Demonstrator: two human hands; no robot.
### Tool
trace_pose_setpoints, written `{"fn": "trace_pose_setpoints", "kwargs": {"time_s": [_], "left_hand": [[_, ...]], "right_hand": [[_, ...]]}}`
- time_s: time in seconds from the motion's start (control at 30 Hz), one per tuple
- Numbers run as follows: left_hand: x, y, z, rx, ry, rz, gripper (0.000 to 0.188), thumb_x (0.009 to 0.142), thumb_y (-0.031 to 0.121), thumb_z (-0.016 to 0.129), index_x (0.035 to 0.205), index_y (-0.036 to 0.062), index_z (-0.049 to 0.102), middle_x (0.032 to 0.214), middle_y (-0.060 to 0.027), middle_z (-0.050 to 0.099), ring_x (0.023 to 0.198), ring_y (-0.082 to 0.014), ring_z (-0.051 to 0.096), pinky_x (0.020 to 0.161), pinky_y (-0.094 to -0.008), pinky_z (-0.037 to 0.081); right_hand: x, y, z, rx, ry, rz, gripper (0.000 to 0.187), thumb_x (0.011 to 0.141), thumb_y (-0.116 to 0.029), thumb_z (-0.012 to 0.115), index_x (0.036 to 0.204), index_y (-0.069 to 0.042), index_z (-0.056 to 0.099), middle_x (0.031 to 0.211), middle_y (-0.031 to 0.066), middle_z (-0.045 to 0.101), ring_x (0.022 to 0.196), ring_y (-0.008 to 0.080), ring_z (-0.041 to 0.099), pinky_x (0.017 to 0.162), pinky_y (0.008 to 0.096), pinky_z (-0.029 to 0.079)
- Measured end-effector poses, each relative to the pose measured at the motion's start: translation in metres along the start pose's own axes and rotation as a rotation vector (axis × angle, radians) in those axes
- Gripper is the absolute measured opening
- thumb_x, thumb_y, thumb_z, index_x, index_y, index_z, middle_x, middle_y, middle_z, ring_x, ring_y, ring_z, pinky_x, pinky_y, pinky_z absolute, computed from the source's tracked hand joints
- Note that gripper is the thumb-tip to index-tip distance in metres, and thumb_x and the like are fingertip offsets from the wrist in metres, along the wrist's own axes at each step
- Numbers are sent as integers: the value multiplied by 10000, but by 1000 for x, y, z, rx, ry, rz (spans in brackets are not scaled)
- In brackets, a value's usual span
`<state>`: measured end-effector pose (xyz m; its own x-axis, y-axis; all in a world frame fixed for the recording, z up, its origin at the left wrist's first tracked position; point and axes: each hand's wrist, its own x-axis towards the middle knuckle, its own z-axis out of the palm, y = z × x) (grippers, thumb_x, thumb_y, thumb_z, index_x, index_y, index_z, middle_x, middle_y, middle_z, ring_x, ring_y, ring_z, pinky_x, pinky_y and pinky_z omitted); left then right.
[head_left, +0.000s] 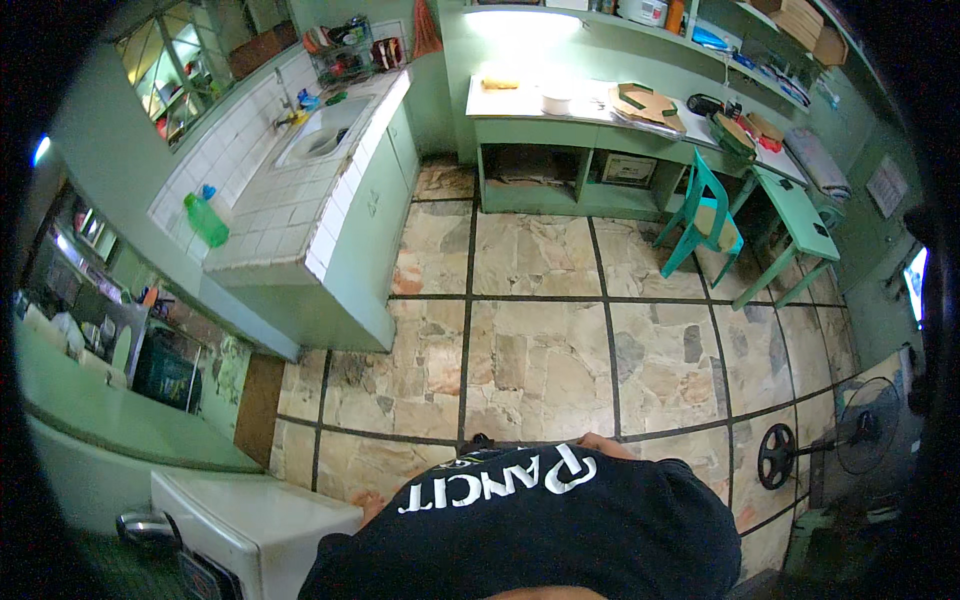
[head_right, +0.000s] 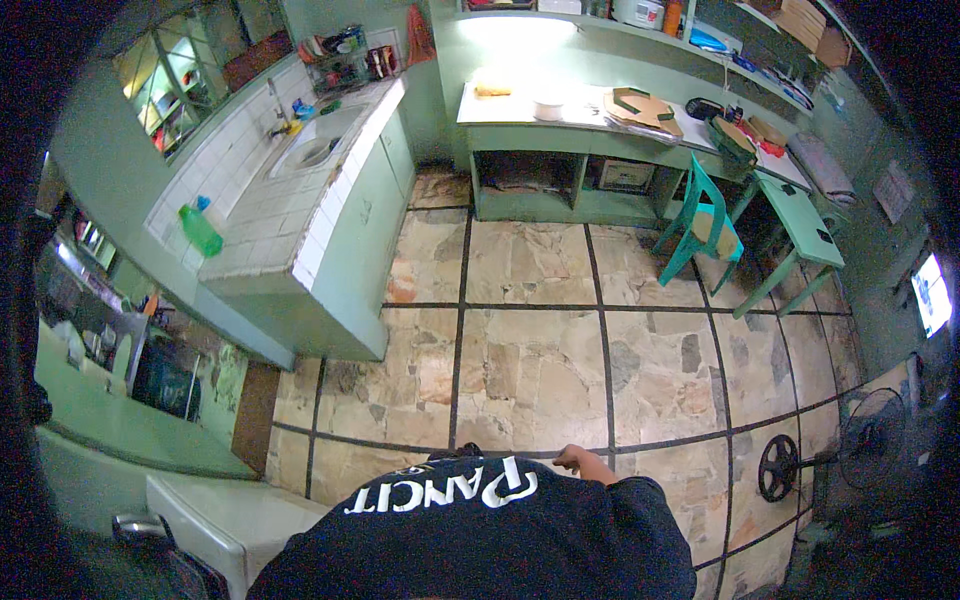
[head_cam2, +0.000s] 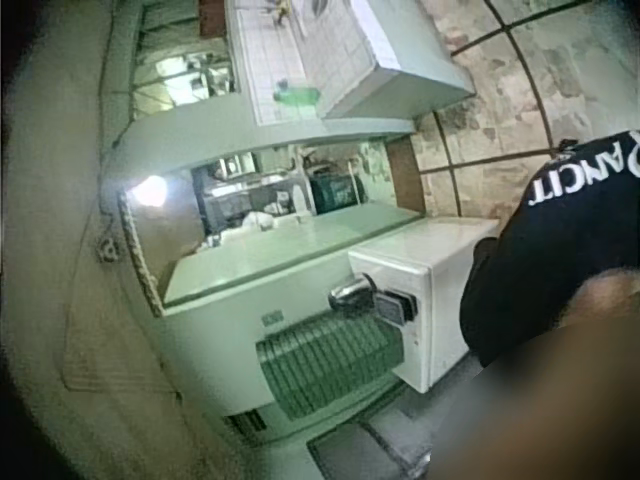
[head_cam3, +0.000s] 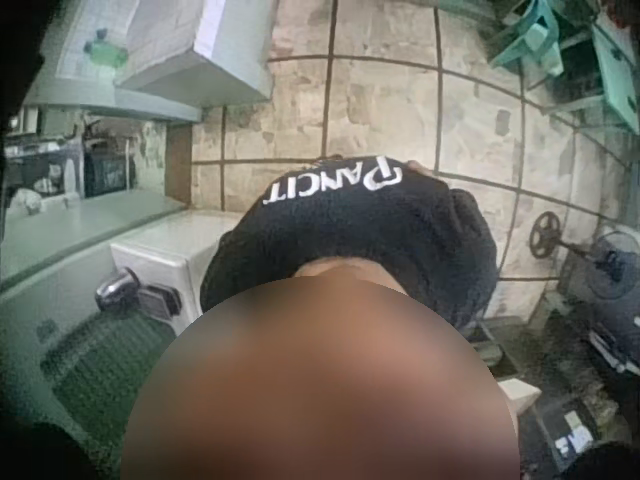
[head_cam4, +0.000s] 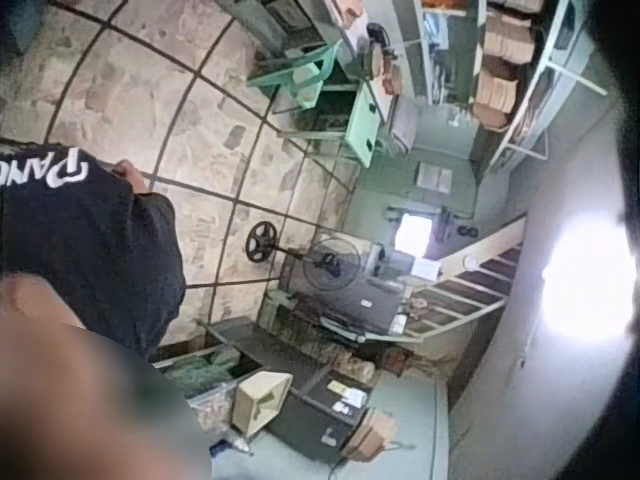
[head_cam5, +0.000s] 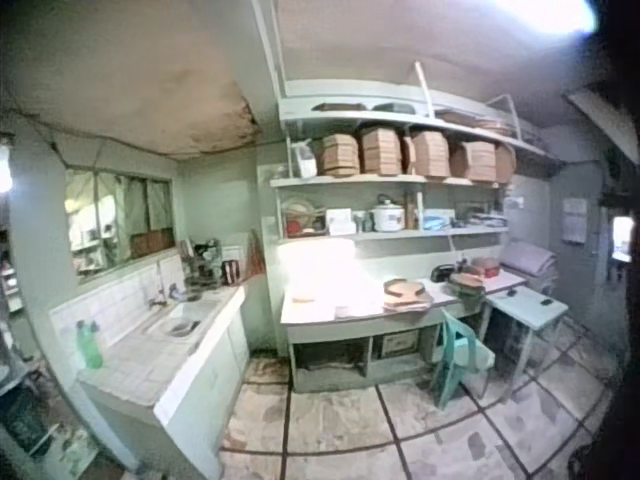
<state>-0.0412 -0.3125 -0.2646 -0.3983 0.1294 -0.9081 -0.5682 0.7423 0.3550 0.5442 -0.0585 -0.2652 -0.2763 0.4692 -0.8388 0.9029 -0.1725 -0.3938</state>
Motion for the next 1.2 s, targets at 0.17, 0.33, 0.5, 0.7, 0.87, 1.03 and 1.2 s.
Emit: {"fn": "trace_pose_setpoints", "kwargs": {"time_s": [0.17, 0.33, 0.5, 0.7, 0.87, 1.03, 1.2], "left_hand": [[26, 49, 14, -178, 93, -106, 185, 883, 228, 571, 1002, 88, 570, 698, -52, 510, 503, -196, 457, 430, -333, 351], [25, 132, 115, 615, -306, 294, 253, 848, 267, 642, 705, 71, 572, 563, -33, 472, 426, -180, 409, 405, -341, 337], [-7, 228, 249, 869, -513, 462, 339, 840, 330, 669, 653, 56, 596, 519, -27, 498, 410, -147, 448, 391, -323, 355], [5, 277, 306, 908, -527, 544, 297, 838, 268, 651, 640, 56, 587, 526, -35, 504, 422, -141, 457, 400, -318, 374], [42, 284, 303, 1065, -455, 425, 292, 832, 257, 654, 639, 44, 601, 538, -48, 532, 432, -155, 480, 411, -326, 388], [67, 279, 330, 1039, -325, 152, 334, 826, 305, 680, 638, 36, 621, 558, -55, 564, 438, -167, 499, 418, -335, 393], [79, 314, 433, 1027, -347, 219, 380, 821, 353, 706, 636, 27, 642, 579, -62, 596, 444, -178, 519, 426, -344, 399]], "right_hand": [[24, -41, -47, 110, 242, 25, 402, 831, -383, 598, 1009, -30, 671, 899, 171, 677, 757, 261, 668, 707, 395, 531], [35, -63, -75, 446, 517, -49, 378, 836, -343, 613, 1050, -37, 665, 857, 141, 672, 663, 240, 645, 633, 365, 518], [20, -11, -54, 560, 454, 214, 335, 855, -311, 617, 1027, -28, 663, 747, 83, 633, 577, 187, 611, 496, 311, 503], [-28, 83, -14, 142, 265, 438, 407, 785, -419, 618, 852, -25, 693, 791, 158, 678, 752, 279, 667, 688, 396, 530], [2, 132, -87, -84, 186, -152, 390, 813, -386, 594, 716, -10, 628, 780, 178, 669, 665, 284, 645, 600, 385, 493], [93, 47, -219, 122, 584, 304, 432, 798, -406, 541, 894, -4, 667, 1015, 237, 637, 1006, 399, 583, 851, 466, 459], [122, -91, -318, 225, 668, -286, 343, 861, -355, 546, 819, -41, 676, 783, 159, 670, 754, 280, 646, 692, 398, 488]]}}
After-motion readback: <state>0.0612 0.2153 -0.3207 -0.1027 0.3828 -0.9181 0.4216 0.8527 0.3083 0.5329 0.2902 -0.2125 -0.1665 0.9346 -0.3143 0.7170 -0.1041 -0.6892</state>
